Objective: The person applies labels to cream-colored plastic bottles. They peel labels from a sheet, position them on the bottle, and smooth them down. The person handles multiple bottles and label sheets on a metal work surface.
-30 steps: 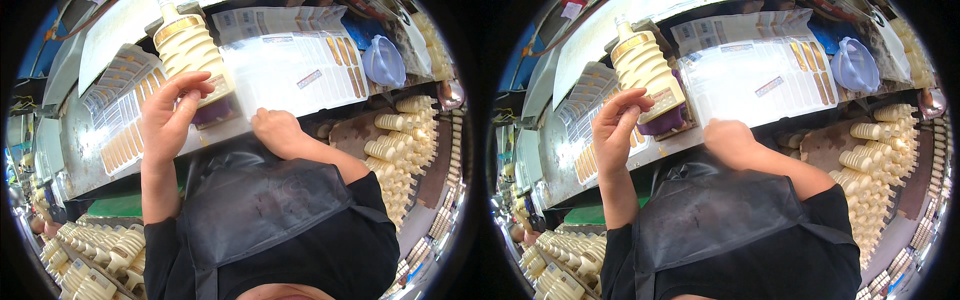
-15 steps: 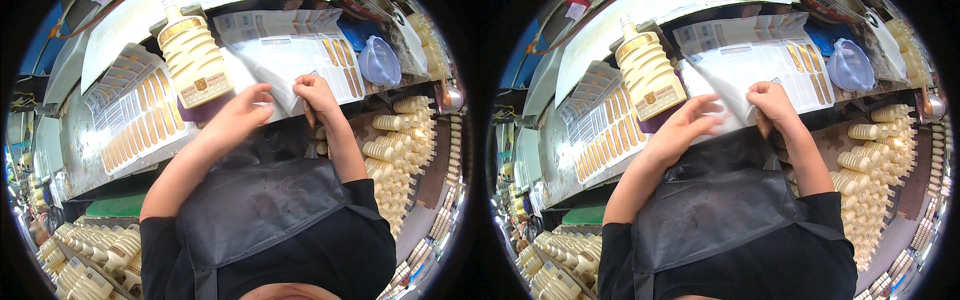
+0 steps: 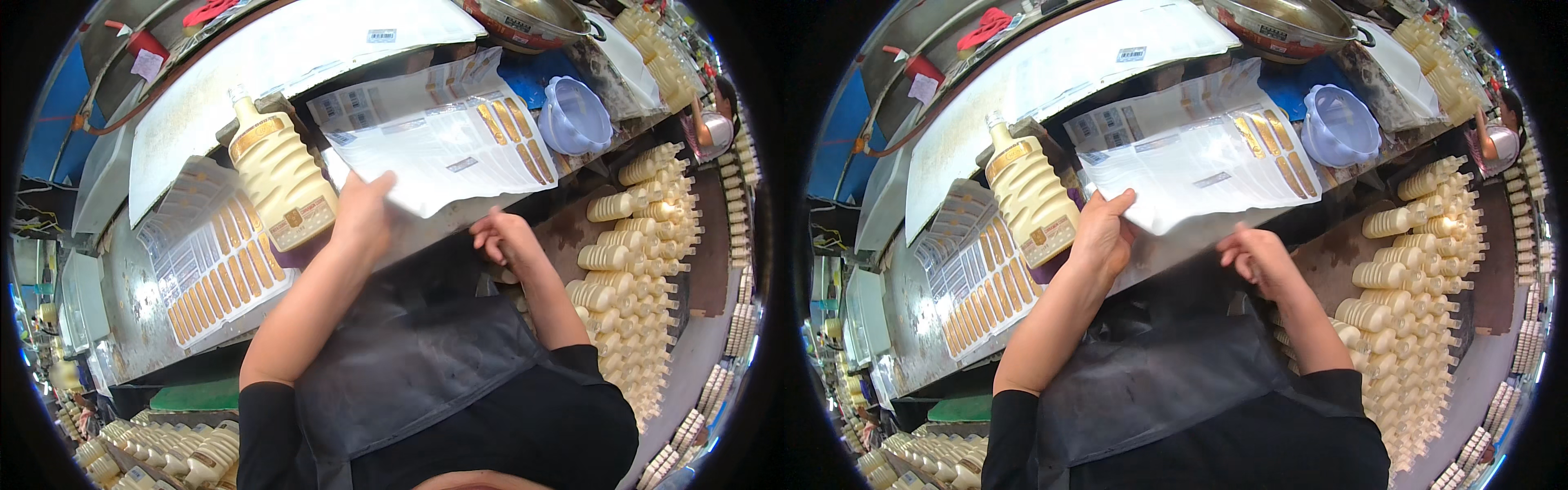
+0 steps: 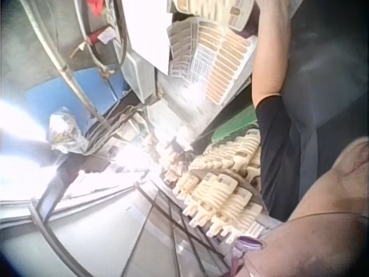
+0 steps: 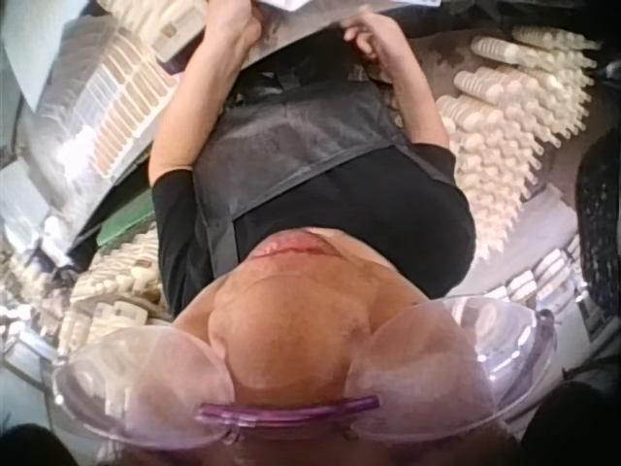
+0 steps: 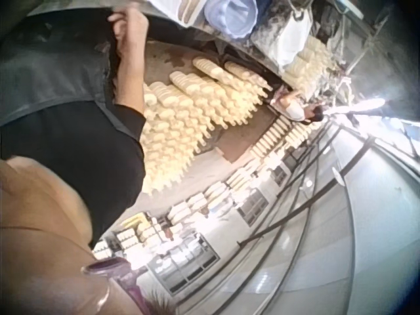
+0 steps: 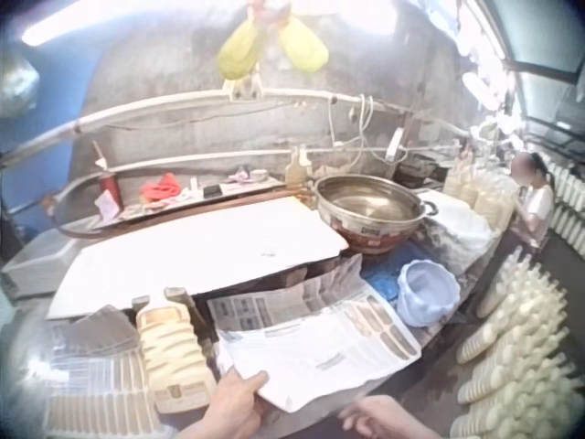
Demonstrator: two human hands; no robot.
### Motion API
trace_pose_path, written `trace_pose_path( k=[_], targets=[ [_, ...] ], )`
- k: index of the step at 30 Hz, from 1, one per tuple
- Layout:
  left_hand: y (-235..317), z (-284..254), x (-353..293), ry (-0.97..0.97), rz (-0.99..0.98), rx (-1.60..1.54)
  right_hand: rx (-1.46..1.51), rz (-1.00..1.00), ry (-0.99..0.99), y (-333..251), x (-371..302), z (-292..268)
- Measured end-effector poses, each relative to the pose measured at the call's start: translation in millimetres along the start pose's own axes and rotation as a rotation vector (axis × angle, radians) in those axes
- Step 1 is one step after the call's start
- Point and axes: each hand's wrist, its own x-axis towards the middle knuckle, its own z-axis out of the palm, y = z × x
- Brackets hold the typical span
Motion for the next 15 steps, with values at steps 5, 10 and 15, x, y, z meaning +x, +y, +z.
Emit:
trace_pose_path(
  k=[5,10,15],
  targets=[
    [17.8,3.6,-10.1,-0.011,-0.017,-0.118,0.680,-0.325,-0.040,-14.3,14.7,-81.6],
    [22.7,-3.8,-22.2,-0.049,0.013,-0.012,0.546,-0.194,0.471,-36.2,31.1,-100.3],
    [34.1,-17.0,-36.8,-0.115,0.023,0.346,0.075,-0.577,0.552,-55.2,-10.3,-53.1]
  ],
)
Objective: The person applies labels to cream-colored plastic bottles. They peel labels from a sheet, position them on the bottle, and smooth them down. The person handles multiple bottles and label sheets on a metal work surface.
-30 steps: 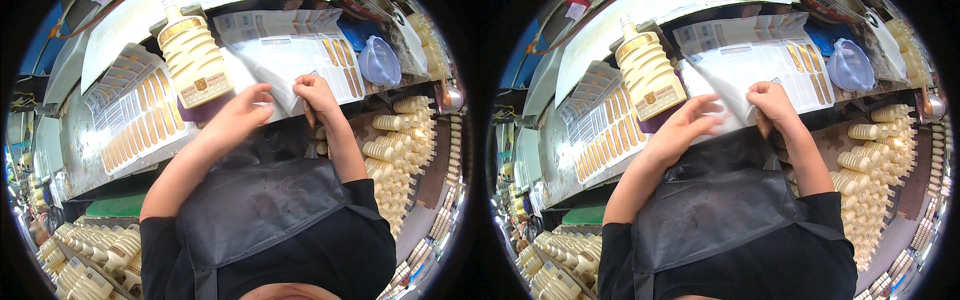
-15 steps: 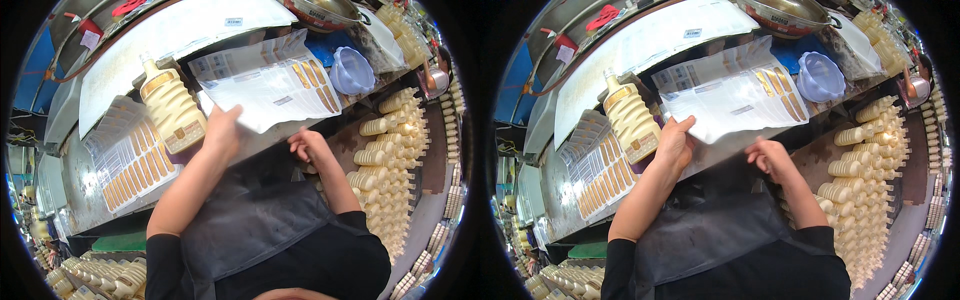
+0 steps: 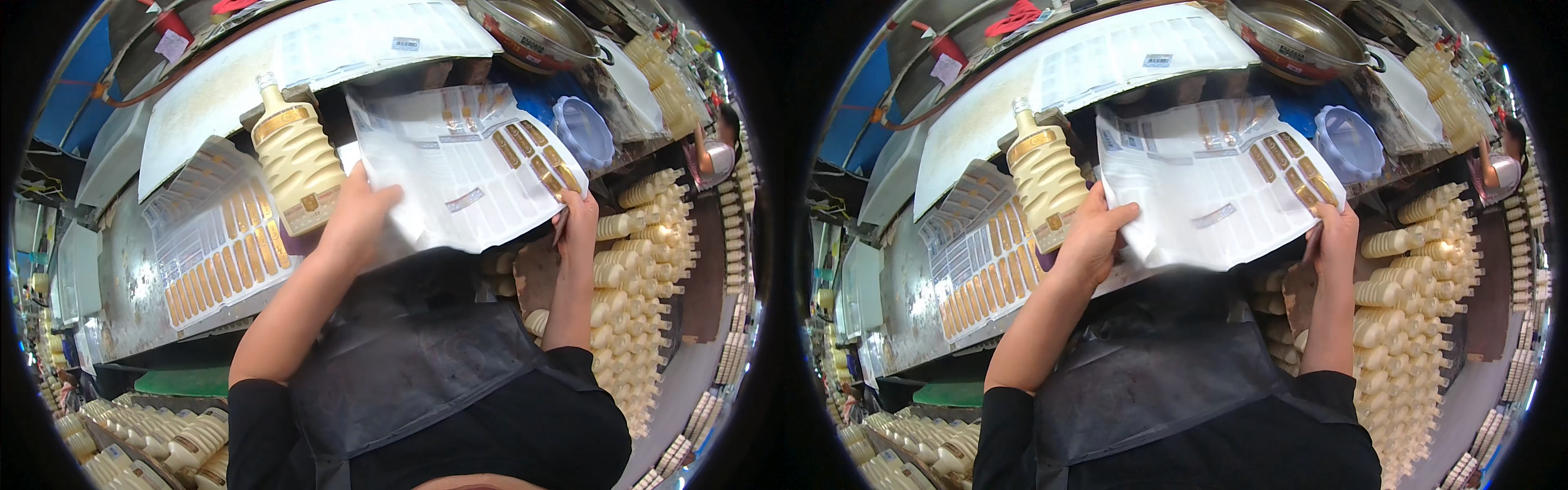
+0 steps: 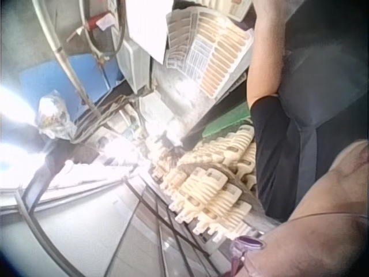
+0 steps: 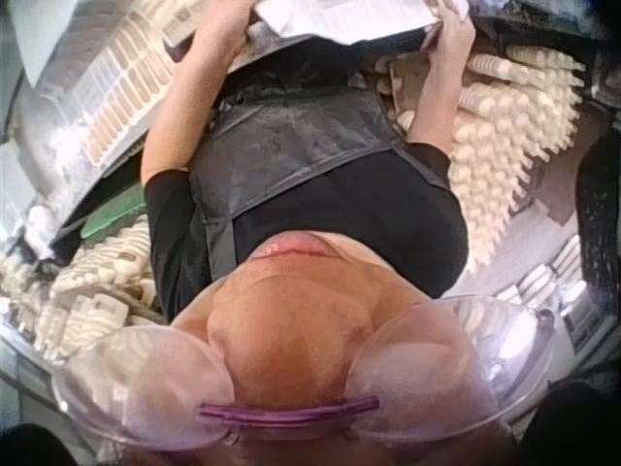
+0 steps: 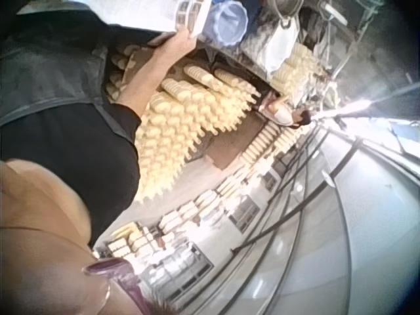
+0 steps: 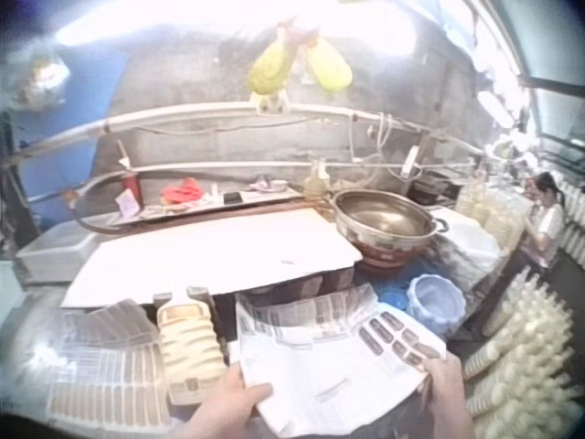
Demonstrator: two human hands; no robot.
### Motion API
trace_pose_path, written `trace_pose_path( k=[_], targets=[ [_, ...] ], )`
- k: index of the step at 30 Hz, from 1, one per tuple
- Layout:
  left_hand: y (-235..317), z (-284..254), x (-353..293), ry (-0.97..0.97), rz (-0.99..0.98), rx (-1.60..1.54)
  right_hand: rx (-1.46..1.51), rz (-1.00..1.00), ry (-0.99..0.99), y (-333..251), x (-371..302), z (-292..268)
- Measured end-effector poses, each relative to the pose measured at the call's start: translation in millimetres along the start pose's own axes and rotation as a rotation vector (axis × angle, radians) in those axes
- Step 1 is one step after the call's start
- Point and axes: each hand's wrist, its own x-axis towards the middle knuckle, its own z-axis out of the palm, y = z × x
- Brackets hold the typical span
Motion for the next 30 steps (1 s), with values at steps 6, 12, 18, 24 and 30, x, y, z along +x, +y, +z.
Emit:
trace_pose_path(
  k=[6,12,18,24,30],
  targets=[
    [14.1,-13.2,-27.4,-0.270,0.138,0.195,-0.286,-0.073,0.065,-54.8,-65.5,6.0],
    [47.4,-33.5,-88.0,-0.380,0.435,0.277,-0.422,-0.543,0.253,-116.5,-116.1,9.7],
    [77.6,-103.2,-151.2,-0.112,0.516,0.034,-0.440,-1.062,-0.024,-140.1,-132.5,65.8],
    [92.0,-220.1,-195.8,0.223,0.655,0.155,-0.022,-0.690,-0.587,-111.2,-127.7,208.4],
    [78.7,-315.4,-216.9,0.500,0.628,0.192,0.105,-0.433,-0.799,-40.3,-178.0,311.0]
  ],
)
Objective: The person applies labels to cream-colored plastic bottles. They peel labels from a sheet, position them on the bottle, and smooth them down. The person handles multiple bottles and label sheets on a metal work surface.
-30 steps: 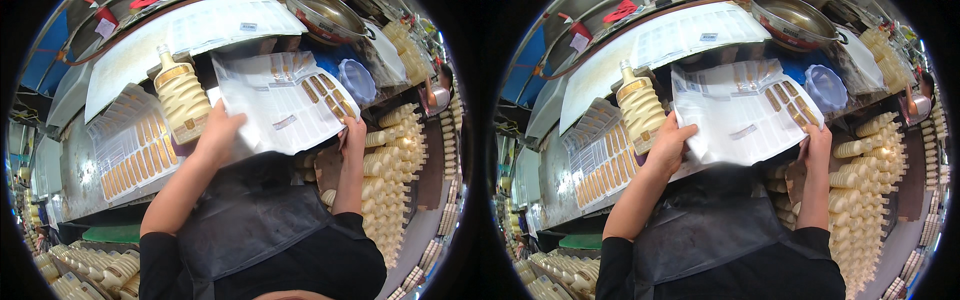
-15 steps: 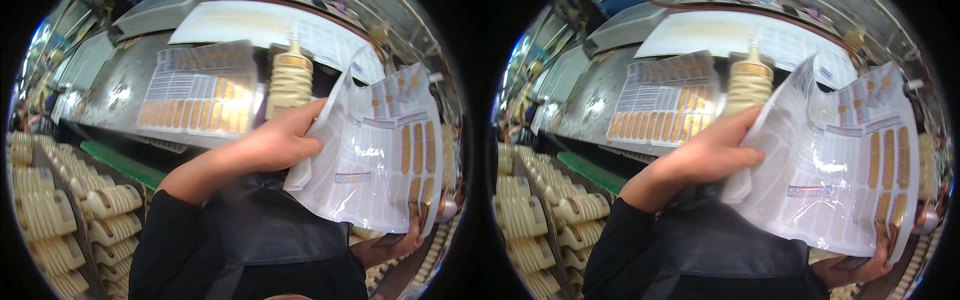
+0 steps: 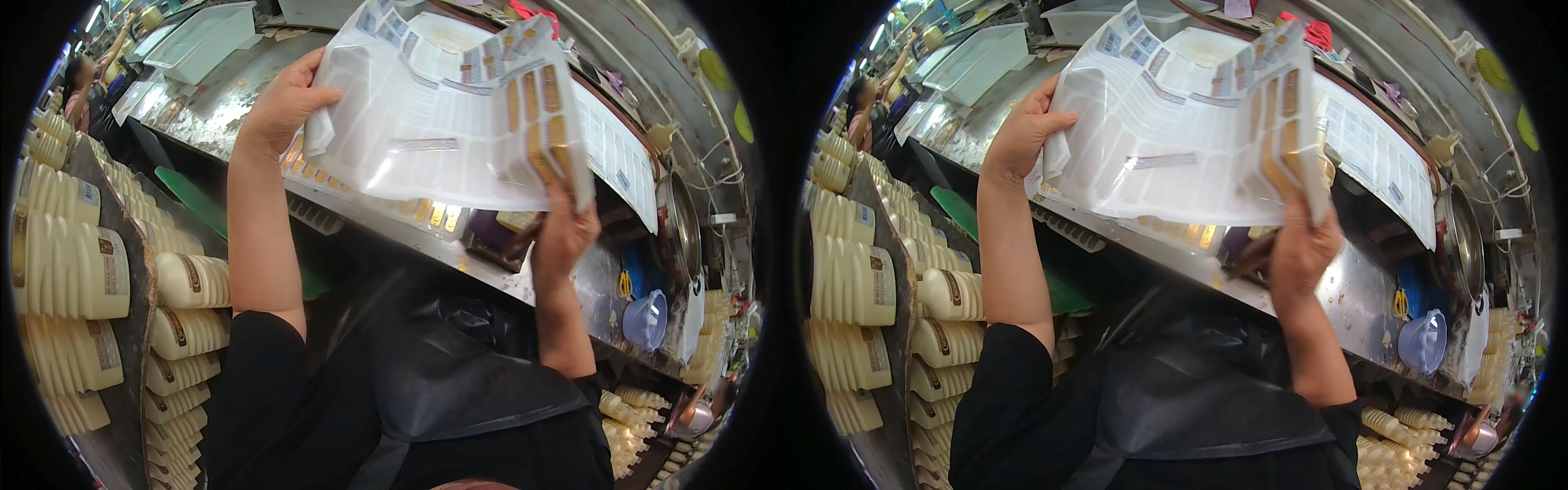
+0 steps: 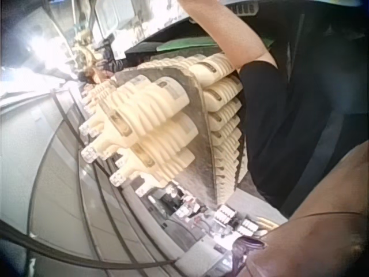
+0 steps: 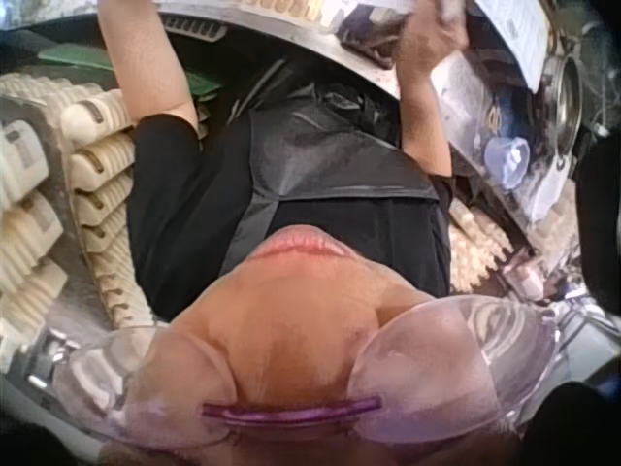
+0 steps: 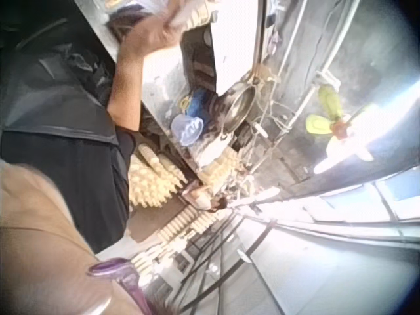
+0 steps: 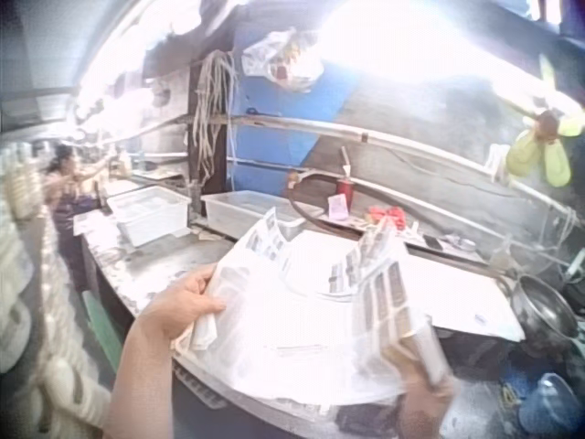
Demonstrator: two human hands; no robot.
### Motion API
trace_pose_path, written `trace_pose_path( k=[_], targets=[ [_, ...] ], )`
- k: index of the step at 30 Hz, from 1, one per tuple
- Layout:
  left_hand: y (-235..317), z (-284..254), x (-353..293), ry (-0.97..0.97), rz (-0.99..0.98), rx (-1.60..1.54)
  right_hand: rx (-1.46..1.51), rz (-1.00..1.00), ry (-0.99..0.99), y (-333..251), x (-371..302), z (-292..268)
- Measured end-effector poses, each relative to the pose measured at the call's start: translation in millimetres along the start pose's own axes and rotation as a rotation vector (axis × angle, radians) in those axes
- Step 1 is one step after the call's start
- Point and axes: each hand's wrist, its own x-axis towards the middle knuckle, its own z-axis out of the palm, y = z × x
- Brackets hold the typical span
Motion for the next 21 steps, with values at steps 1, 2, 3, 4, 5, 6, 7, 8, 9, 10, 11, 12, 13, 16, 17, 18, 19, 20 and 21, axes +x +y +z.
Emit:
trace_pose_path(
  k=[1,2,3,4,5,6,7,8,9,10,11,12,13,16,17,18,19,20,21],
  targets=[
    [-6.9,-12.4,1.2,0.020,-0.021,0.020,-0.024,0.043,-0.025,10.5,-6.3,12.7],
    [-16.2,-22.1,1.5,0.037,-0.044,0.038,-0.054,-0.029,-0.048,22.5,-12.8,25.2],
    [-27.1,-29.9,2.6,0.060,-0.029,-0.006,-0.197,-0.152,-0.043,36.7,-13.5,37.3],
    [-38.4,-38.1,4.1,0.085,-0.088,-0.029,-0.217,-0.154,-0.098,47.6,-20.0,42.1],
    [-49.8,-46.1,5.9,0.091,-0.117,-0.056,-0.195,-0.211,-0.098,61.9,-24.7,50.2],
    [-61.3,-53.7,8.9,0.104,-0.146,-0.081,-0.197,-0.308,-0.097,75.6,-28.9,57.3],
    [-74.6,-59.1,10.3,0.123,-0.164,-0.147,-0.194,-0.307,-0.111,88.0,-33.9,62.0],
    [-87.9,-63.8,11.6,0.128,-0.187,-0.154,-0.191,-0.303,-0.126,98.4,-41.2,65.6],
    [-100.1,-68.2,14.8,0.134,-0.207,-0.162,-0.193,-0.250,-0.129,107.3,-48.6,69.6],
    [-112.0,-71.8,16.4,0.150,-0.245,-0.173,-0.181,-0.234,-0.128,113.2,-57.1,71.6],
    [-122.8,-75.6,17.0,0.169,-0.275,-0.175,-0.171,-0.115,-0.155,116.9,-64.0,72.5],
    [-133.3,-77.6,17.6,0.196,-0.296,-0.169,-0.150,-0.029,-0.148,119.5,-68.7,74.2],
    [-142.9,-78.3,18.0,0.238,-0.331,-0.171,-0.131,0.055,-0.139,119.9,-72.3,74.7],
    [-161.5,-79.6,18.3,0.316,-0.412,-0.131,-0.018,0.359,-0.125,114.4,-77.2,73.4],
    [-164.5,-79.4,18.4,0.335,-0.435,-0.119,0.063,0.484,-0.103,111.5,-77.5,72.1],
    [-166.0,-79.1,18.2,0.347,-0.434,-0.051,0.171,0.572,-0.123,108.7,-77.3,71.4],
    [-166.5,-78.8,17.6,0.360,-0.435,0.009,0.137,0.716,-0.099,106.0,-77.2,69.9],
    [-166.7,-77.9,17.2,0.371,-0.435,0.070,0.130,0.822,-0.116,103.1,-76.6,67.5],
    [-166.6,-77.3,17.1,0.384,-0.458,0.133,0.089,0.929,-0.087,101.7,-76.0,67.8]
  ],
)
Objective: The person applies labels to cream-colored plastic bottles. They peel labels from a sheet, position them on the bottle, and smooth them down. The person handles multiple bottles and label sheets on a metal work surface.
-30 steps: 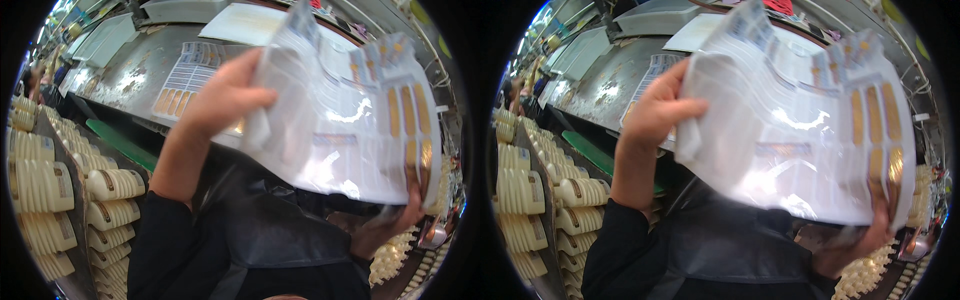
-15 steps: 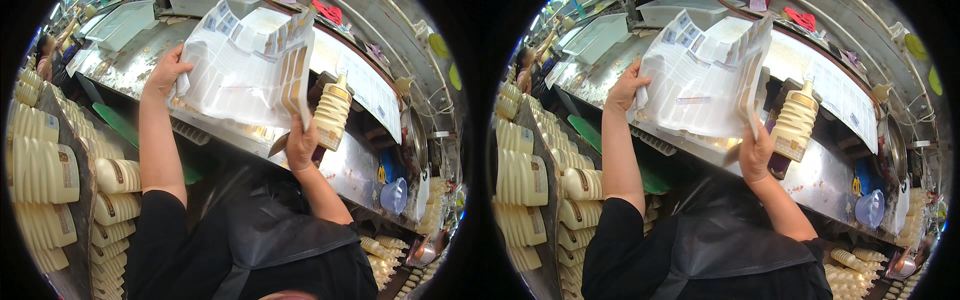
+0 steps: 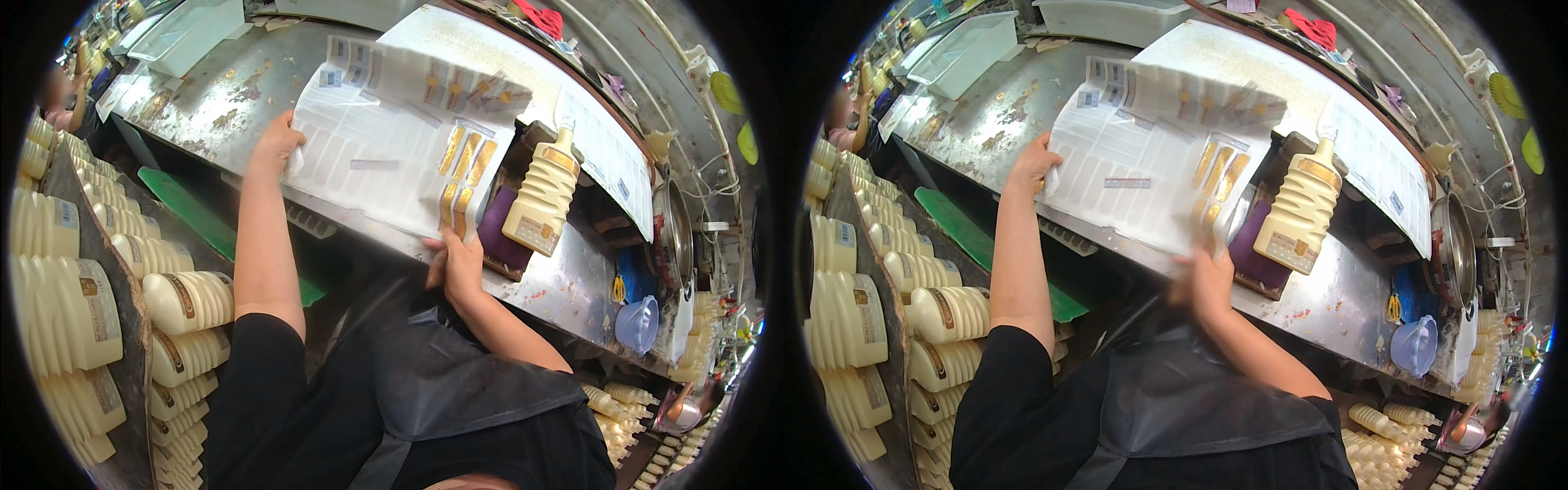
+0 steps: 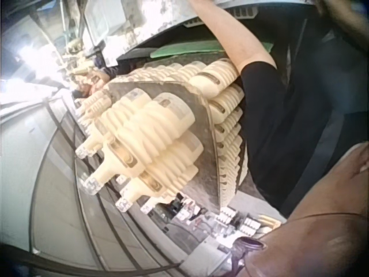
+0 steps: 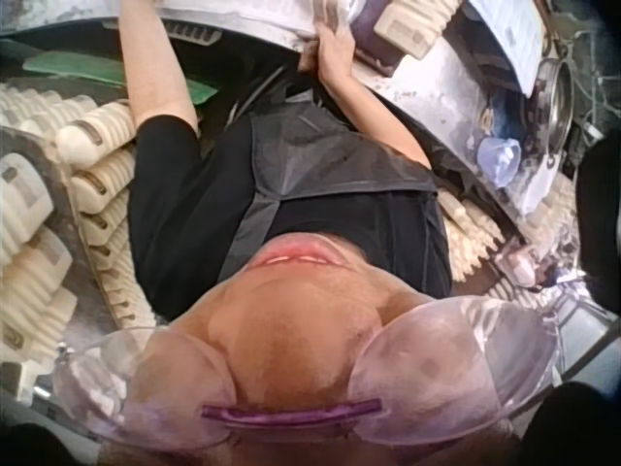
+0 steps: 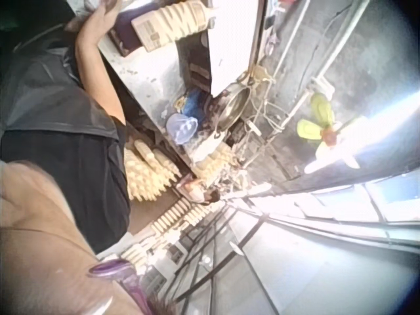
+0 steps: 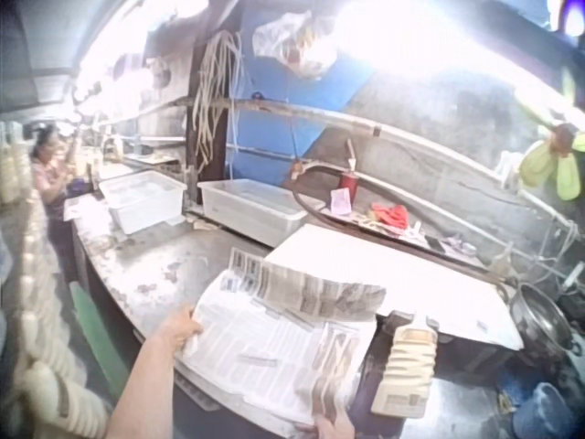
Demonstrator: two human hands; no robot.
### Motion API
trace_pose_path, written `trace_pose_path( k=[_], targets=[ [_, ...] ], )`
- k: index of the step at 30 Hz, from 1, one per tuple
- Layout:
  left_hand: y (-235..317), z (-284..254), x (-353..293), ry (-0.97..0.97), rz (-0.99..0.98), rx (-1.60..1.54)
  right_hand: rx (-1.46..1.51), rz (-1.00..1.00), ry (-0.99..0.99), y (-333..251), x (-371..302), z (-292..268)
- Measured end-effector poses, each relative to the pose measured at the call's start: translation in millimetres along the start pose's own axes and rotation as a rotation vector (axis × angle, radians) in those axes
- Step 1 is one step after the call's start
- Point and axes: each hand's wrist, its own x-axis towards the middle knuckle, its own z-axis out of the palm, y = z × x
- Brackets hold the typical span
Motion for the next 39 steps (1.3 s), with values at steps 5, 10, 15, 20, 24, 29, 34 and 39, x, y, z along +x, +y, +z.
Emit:
trace_pose_path(
  k=[5,10,15,20,24,29,34,39],
  targets=[
    [-7.9,3.8,5.6,0.073,0.007,0.127,0.101,-0.034,-0.085,-9.8,-3.8,-5.4],
    [-13.4,-1.3,25.8,0.122,0.099,0.350,0.060,0.129,-0.210,-21.4,-3.4,-15.4],
    [-6.5,4.5,9.6,0.262,0.149,0.848,-0.179,0.136,-0.168,-22.0,-5.2,-19.3],
    [7.8,13.2,-3.8,0.385,0.057,1.088,-0.275,0.060,-0.293,-18.5,-13.9,-31.9],
    [11.7,5.4,15.8,0.228,-0.075,1.095,-0.317,0.009,-0.256,-9.1,-13.9,-38.9],
    [3.3,-3.5,52.5,0.186,-0.110,1.146,-0.349,-0.064,-0.267,-2.4,-8.7,-45.9],
    [1.0,-9.2,77.1,0.078,-0.250,1.026,-0.365,0.008,-0.241,-5.3,-8.3,-46.9],
    [2.8,-6.2,75.3,0.112,-0.151,0.773,-0.393,-0.012,-0.236,-10.3,-11.4,-46.6]
  ],
)
